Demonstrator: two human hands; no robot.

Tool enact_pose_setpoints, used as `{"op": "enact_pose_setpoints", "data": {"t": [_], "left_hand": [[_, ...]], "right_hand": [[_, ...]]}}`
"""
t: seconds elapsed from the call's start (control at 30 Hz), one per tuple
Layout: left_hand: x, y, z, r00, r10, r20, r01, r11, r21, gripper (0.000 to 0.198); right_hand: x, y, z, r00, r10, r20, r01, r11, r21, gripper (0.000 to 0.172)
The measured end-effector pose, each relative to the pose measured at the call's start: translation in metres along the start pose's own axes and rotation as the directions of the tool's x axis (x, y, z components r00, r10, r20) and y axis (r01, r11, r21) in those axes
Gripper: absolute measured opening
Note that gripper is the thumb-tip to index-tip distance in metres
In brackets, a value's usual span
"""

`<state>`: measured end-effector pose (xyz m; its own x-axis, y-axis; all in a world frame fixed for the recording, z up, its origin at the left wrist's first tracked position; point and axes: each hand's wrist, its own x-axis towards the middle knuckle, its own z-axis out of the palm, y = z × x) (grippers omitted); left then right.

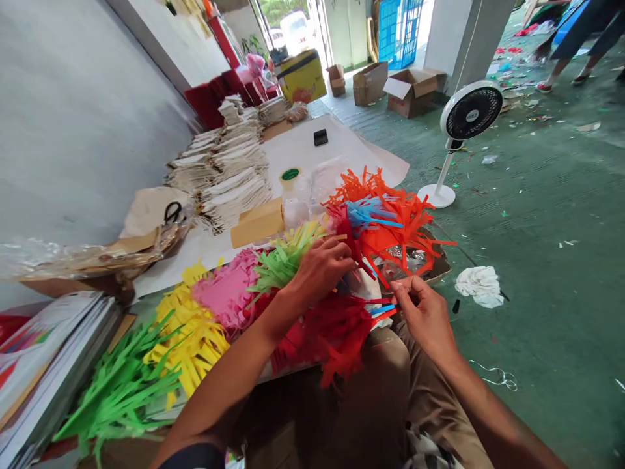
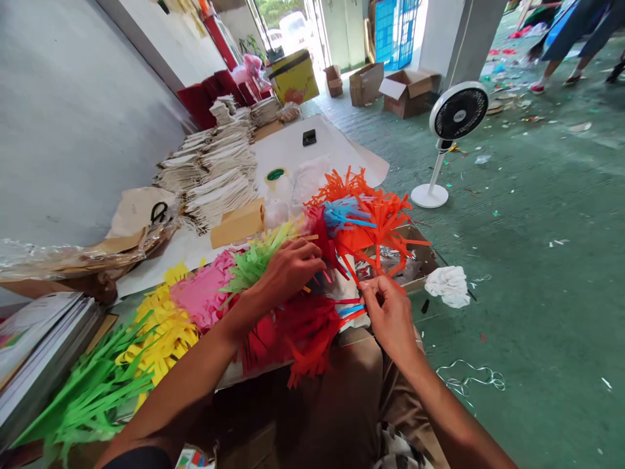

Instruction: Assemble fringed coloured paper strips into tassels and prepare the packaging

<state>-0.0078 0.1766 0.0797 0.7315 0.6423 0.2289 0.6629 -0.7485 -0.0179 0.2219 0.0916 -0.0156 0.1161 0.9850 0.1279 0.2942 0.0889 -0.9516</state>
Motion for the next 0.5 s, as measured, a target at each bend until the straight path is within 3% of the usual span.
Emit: {"op": "enact_pose_setpoints", "data": {"t": [0.1, 0.17, 0.23, 0.33, 0.5], "left_hand": [[-0.012, -0.019, -0.01, 0.953, -0.169, -0.25, 0.068, 0.928, -0.367, 0.011], [-0.019, -0.026, -0.015, 0.899, -0.314, -0.306, 0.108, 0.835, -0.54, 0.01], [-0.023, -0.027, -0.017, 0.867, -0.4, -0.299, 0.138, 0.767, -0.627, 0.009], [-0.024, -0.023, -0.017, 0.865, -0.426, -0.265, 0.147, 0.72, -0.678, 0.009], [-0.025, -0.017, -0.015, 0.881, -0.4, -0.253, 0.107, 0.689, -0.717, 0.01]], "right_hand": [[-0.002, -0.001, 0.001, 1.0, -0.024, 0.013, 0.024, 0.999, -0.049, 0.038], [-0.002, -0.007, 0.006, 0.994, -0.097, 0.05, 0.102, 0.989, -0.111, 0.035], [0.002, -0.02, 0.017, 0.972, -0.188, 0.141, 0.215, 0.953, -0.213, 0.028], [0.018, -0.045, 0.045, 0.93, -0.204, 0.305, 0.328, 0.834, -0.443, 0.025], [0.045, -0.071, 0.094, 0.935, -0.121, 0.334, 0.314, 0.723, -0.615, 0.026]]}}
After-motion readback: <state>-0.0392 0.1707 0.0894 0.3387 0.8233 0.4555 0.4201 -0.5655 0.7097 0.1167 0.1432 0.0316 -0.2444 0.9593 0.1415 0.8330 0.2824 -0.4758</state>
